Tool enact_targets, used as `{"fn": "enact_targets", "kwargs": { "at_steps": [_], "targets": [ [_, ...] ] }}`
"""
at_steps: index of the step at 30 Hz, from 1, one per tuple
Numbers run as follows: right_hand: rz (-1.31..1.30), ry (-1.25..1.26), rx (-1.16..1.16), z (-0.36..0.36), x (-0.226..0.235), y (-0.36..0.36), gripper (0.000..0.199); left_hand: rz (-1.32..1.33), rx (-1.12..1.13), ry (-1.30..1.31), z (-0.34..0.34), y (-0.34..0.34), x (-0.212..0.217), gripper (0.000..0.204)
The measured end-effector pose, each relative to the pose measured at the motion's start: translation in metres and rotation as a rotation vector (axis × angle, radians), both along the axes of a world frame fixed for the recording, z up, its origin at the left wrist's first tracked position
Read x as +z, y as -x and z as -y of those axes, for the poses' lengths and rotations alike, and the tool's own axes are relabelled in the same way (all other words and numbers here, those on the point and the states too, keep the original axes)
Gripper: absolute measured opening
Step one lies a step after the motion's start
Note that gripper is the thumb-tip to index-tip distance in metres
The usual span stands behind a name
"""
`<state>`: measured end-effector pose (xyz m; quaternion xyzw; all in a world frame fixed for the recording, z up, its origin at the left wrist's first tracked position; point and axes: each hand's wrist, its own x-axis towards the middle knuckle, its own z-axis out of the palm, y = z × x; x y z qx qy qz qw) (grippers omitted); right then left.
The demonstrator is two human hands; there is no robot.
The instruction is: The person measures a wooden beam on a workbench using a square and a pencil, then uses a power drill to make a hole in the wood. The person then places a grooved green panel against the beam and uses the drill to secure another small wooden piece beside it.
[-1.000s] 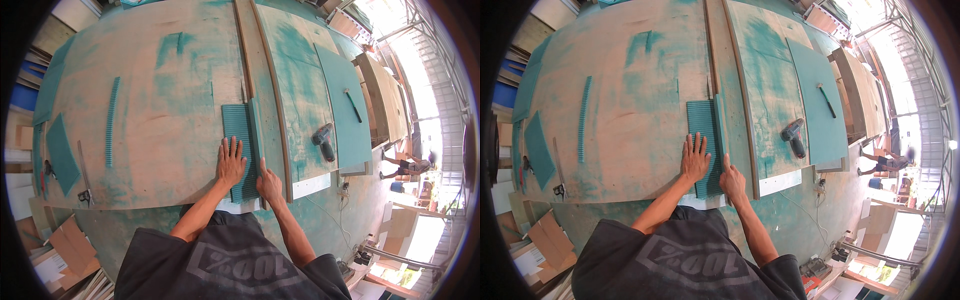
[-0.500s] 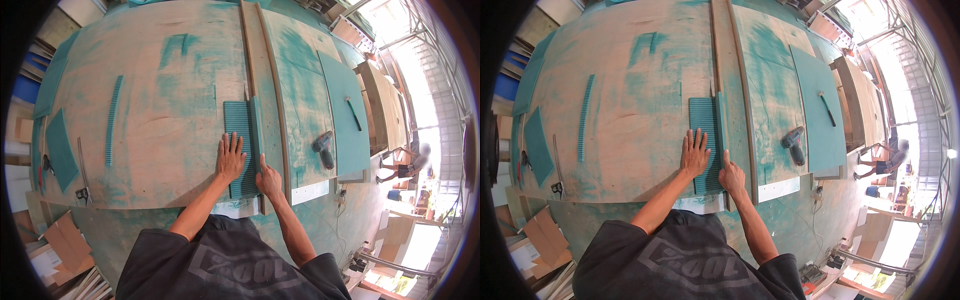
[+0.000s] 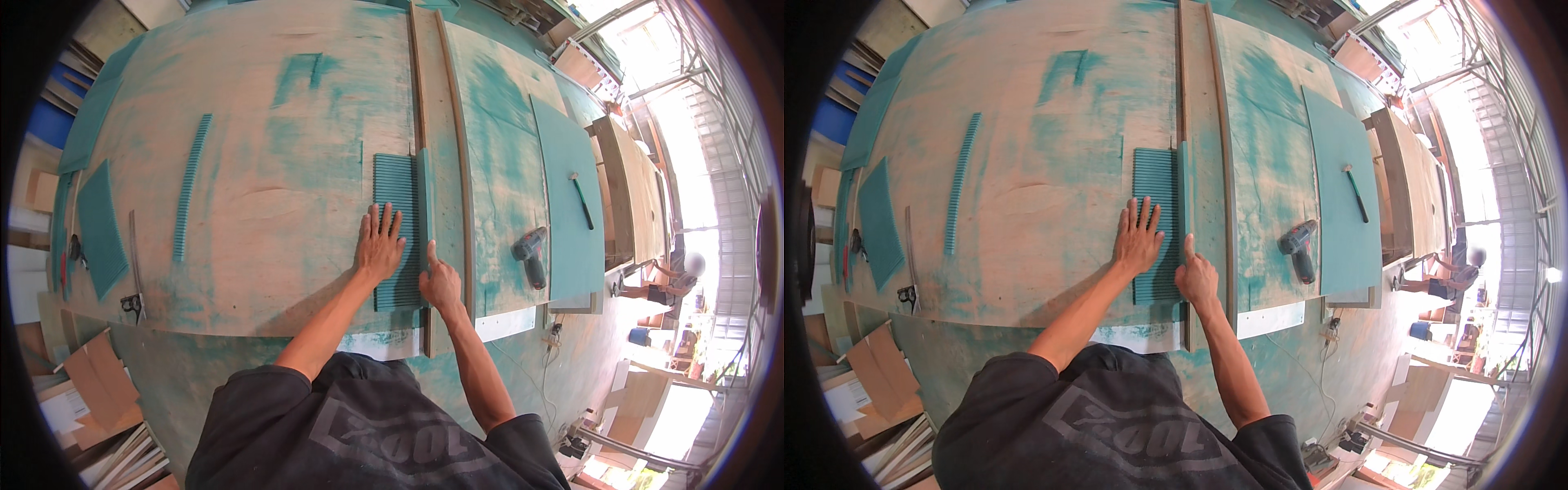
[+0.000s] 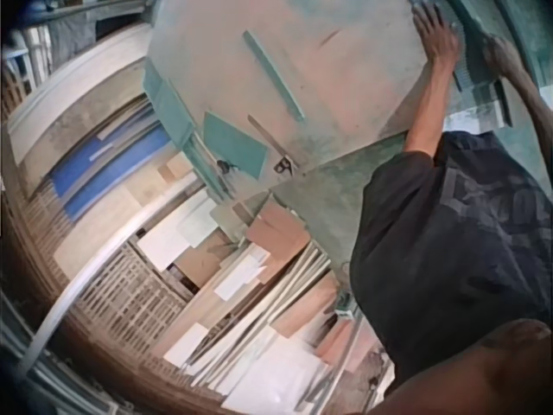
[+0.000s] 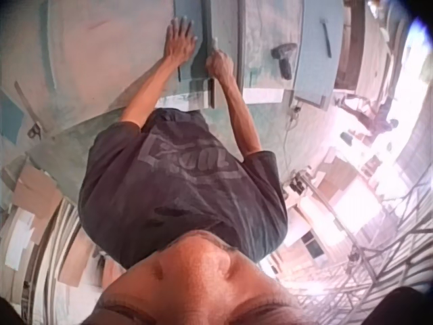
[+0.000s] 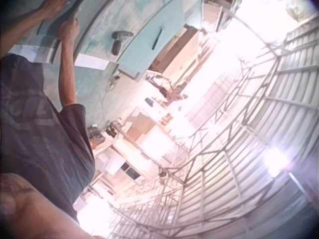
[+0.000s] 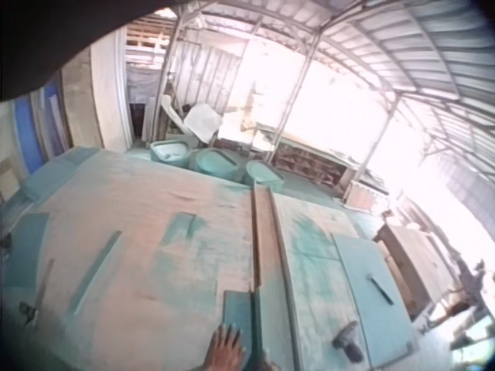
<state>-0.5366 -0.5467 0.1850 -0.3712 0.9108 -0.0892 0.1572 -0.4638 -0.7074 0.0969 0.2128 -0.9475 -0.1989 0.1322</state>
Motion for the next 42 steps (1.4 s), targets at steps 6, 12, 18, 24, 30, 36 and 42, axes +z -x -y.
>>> {"fn": "enact_targets", "kwargs": {
  "at_steps": [6, 12, 18, 24, 30, 36, 42],
  "targets": [
    [-0.005, -0.001, 0.004, 0.011, -0.004, 0.013, 0.083, 0.004, 0.015, 0.002, 0.011, 0.013, -0.003, 0.065],
    [0.024, -0.041, 0.009, 0.027, -0.001, 0.028, 0.083, -0.028, 0.03, 0.013, 0.023, 0.025, -0.007, 0.065],
    [0.035, -0.03, 0.006, 0.038, -0.001, 0.04, 0.082, -0.022, 0.036, 0.007, 0.033, 0.036, -0.007, 0.066],
    [0.013, -0.015, 0.016, 0.047, -0.003, 0.05, 0.082, 0.021, 0.042, 0.031, 0.042, 0.046, -0.005, 0.066],
    [0.012, -0.037, 0.014, 0.06, 0.005, 0.056, 0.082, 0.046, 0.046, 0.065, 0.052, 0.054, -0.008, 0.066],
    [0.026, -0.075, -0.009, 0.071, 0.005, 0.067, 0.082, 0.074, 0.052, 0.077, 0.061, 0.064, -0.005, 0.066],
    [0.009, -0.048, -0.003, 0.08, 0.005, 0.075, 0.082, 0.086, 0.05, 0.081, 0.072, 0.074, -0.007, 0.064]
  ]
}}
